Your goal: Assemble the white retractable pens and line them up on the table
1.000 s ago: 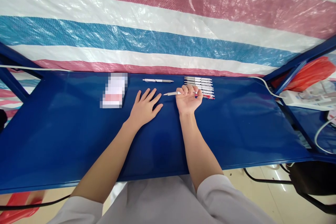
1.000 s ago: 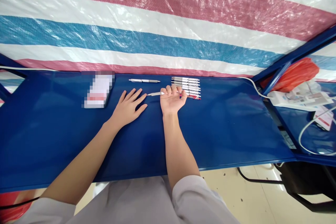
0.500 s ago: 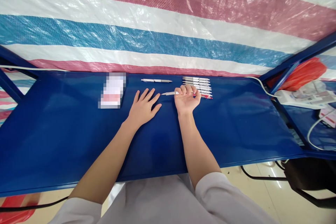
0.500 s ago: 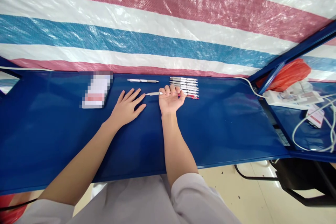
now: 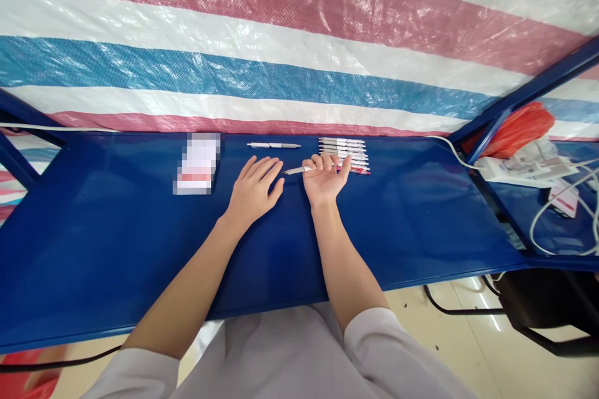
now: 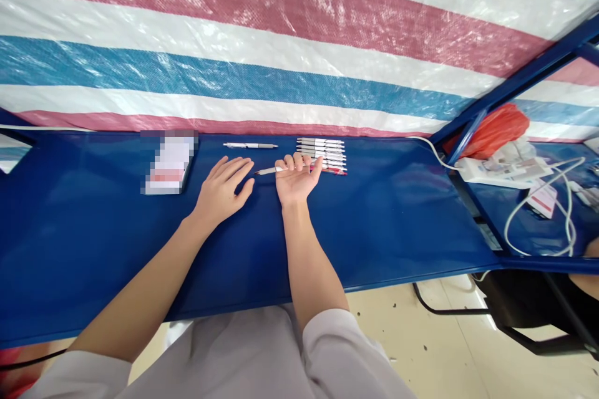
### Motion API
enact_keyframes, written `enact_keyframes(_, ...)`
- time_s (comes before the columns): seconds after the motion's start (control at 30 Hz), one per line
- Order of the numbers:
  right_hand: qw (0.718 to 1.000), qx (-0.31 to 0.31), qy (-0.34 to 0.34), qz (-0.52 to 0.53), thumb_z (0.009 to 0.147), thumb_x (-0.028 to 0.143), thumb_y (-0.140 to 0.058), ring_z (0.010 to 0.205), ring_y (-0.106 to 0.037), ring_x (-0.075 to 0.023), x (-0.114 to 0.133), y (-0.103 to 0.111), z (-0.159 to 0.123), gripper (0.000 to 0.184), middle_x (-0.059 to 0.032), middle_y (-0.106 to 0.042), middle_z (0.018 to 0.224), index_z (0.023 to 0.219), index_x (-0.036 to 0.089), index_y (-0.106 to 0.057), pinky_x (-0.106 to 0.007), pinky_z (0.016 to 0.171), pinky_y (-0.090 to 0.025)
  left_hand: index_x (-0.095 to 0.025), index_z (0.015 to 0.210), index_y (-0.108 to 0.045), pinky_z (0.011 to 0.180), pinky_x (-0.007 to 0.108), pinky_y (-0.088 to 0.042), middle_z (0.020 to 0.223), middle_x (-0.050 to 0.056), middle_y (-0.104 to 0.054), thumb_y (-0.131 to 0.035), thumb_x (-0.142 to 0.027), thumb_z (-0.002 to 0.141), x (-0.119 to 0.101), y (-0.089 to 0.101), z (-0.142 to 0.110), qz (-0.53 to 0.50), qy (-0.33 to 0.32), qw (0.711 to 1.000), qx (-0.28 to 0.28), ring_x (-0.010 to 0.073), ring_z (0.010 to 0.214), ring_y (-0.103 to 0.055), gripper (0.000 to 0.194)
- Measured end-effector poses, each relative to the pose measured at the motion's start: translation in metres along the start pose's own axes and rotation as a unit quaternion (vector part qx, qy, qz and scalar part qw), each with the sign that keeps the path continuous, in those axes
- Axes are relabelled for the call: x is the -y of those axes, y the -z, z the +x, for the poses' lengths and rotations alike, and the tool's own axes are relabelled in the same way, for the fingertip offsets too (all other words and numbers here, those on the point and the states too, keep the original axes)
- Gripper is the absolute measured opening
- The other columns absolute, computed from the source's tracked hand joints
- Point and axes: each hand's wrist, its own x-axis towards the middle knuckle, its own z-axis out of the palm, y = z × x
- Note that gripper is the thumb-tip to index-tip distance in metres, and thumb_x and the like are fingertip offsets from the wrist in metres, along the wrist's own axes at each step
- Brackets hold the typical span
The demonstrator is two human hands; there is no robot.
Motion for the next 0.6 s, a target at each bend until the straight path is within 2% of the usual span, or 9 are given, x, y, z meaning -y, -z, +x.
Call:
enact_keyframes(0.13, 1.000, -0.003, -0.002, -0.001, 0.092, 0.050, -0.043, 0.052, -0.032, -0.0116, -0.001, -0.007, -0.007, 0.040, 0.0076, -0.028, 0.058, 0.064, 0.024, -0.033, -0.030, 0.058, -0.040, -0.017, 0.127, -0.062, 0.114, 0.045, -0.038, 0.127, 0.011, -0.066, -0.047, -0.030, 0.096, -0.009, 0.001, 0.007, -0.002, -0.049, 0.999, 0.003, 0.0260, 0.123, -0.058, 0.037)
enact_keyframes(0.27, 1.000, -0.006, -0.011, 0.011, 0.092, 0.049, -0.044, 0.052, -0.035, -0.0112, -0.005, -0.014, -0.014, 0.039, 0.0078, -0.029, 0.057, 0.064, 0.023, -0.033, -0.030, 0.060, -0.043, -0.018, 0.119, -0.066, 0.106, 0.044, -0.045, 0.119, 0.011, -0.069, -0.046, -0.028, 0.097, -0.010, 0.003, 0.010, -0.006, -0.058, 0.998, 0.009, 0.0259, 0.117, -0.062, 0.031)
enact_keyframes(0.37, 0.998, -0.028, -0.021, -0.043, 0.091, 0.051, -0.043, 0.052, -0.040, -0.0115, -0.006, -0.017, -0.014, 0.039, 0.0073, -0.035, 0.057, 0.064, 0.024, -0.036, -0.032, 0.062, -0.047, -0.019, 0.111, -0.069, 0.099, 0.042, -0.050, 0.109, 0.011, -0.072, -0.043, -0.027, 0.099, -0.008, 0.007, 0.010, -0.007, -0.048, 0.999, 0.008, 0.0246, 0.107, -0.066, 0.030)
enact_keyframes(0.43, 0.992, -0.052, -0.030, -0.107, 0.091, 0.052, -0.044, 0.055, -0.048, -0.0120, -0.003, -0.017, -0.011, 0.037, 0.0060, -0.045, 0.059, 0.066, 0.024, -0.044, -0.034, 0.066, -0.051, -0.018, 0.107, -0.070, 0.096, 0.041, -0.052, 0.105, 0.010, -0.073, -0.041, -0.027, 0.099, -0.005, 0.011, 0.010, 0.003, -0.043, 0.999, 0.003, 0.0239, 0.103, -0.067, 0.031)
enact_keyframes(0.53, 0.960, -0.089, 0.005, -0.266, 0.088, 0.051, -0.051, 0.070, -0.063, -0.0147, 0.006, -0.015, -0.006, 0.032, 0.0004, -0.065, 0.073, 0.079, 0.021, -0.061, -0.037, 0.079, -0.055, -0.018, 0.104, -0.071, 0.096, 0.039, -0.051, 0.104, 0.009, -0.074, -0.040, -0.028, 0.100, 0.000, 0.016, 0.007, 0.014, -0.040, 0.999, -0.004, 0.0231, 0.101, -0.068, 0.033)
enact_keyframes(0.6, 0.904, -0.071, 0.084, -0.413, 0.086, 0.049, -0.056, 0.087, -0.069, -0.0192, 0.015, -0.014, -0.005, 0.032, -0.0045, -0.073, 0.089, 0.089, 0.019, -0.068, -0.041, 0.088, -0.054, -0.017, 0.104, -0.071, 0.097, 0.039, -0.050, 0.103, 0.009, -0.074, -0.039, -0.028, 0.100, 0.003, 0.018, 0.006, 0.018, -0.038, 0.999, 0.001, 0.0229, 0.100, -0.068, 0.033)
